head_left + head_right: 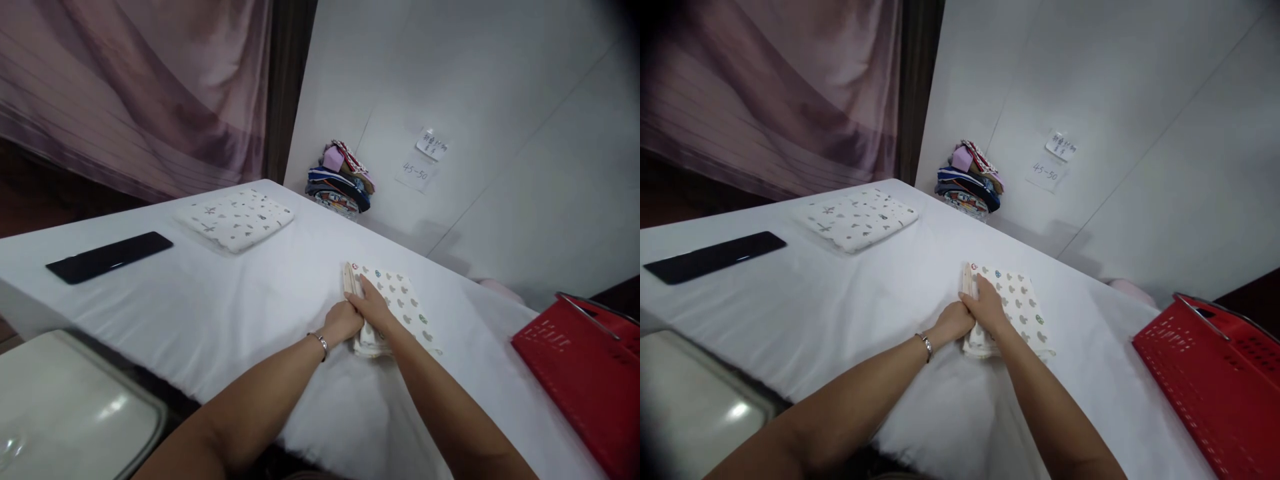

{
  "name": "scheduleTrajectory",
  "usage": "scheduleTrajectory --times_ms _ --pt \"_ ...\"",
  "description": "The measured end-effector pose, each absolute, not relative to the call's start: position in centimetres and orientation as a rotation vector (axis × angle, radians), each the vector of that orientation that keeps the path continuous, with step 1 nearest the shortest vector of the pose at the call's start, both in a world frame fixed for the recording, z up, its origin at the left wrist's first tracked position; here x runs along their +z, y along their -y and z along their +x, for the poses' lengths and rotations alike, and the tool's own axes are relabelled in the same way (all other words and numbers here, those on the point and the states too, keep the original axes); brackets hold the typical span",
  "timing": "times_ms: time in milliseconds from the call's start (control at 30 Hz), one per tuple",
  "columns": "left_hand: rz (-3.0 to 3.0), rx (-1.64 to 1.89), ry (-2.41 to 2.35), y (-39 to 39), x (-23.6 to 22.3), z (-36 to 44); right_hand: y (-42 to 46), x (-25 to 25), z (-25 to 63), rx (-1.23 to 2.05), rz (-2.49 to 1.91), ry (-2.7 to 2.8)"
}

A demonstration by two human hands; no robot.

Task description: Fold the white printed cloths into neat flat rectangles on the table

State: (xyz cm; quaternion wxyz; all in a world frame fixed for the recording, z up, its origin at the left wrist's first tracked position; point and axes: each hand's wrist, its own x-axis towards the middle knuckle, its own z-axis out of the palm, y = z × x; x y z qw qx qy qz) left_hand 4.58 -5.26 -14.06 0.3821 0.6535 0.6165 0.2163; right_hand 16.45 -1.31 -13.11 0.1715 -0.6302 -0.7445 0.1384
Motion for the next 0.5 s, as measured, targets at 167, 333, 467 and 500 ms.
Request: scheduleTrajectory --times_ms 167,333,467,500 --pt "1.502 0.618 -1.48 5.2 -13.8 4.3 1.9 -10.9 15.2 0.551 -1.87 2.079" --pt "1.271 0.666 -1.238 4.5 -13.8 4.0 0.9 -10.0 16.6 0.594 -1.862 2.092" --pt "1.101 0.677 -1.196 4.3 -13.6 3.8 0.3 -10.6 17.6 0.602 -1.781 2.066" --pt "1.074 0.686 -1.193 4.3 -13.6 3.8 0.2 -10.8 17.8 0.603 -1.767 2.056"
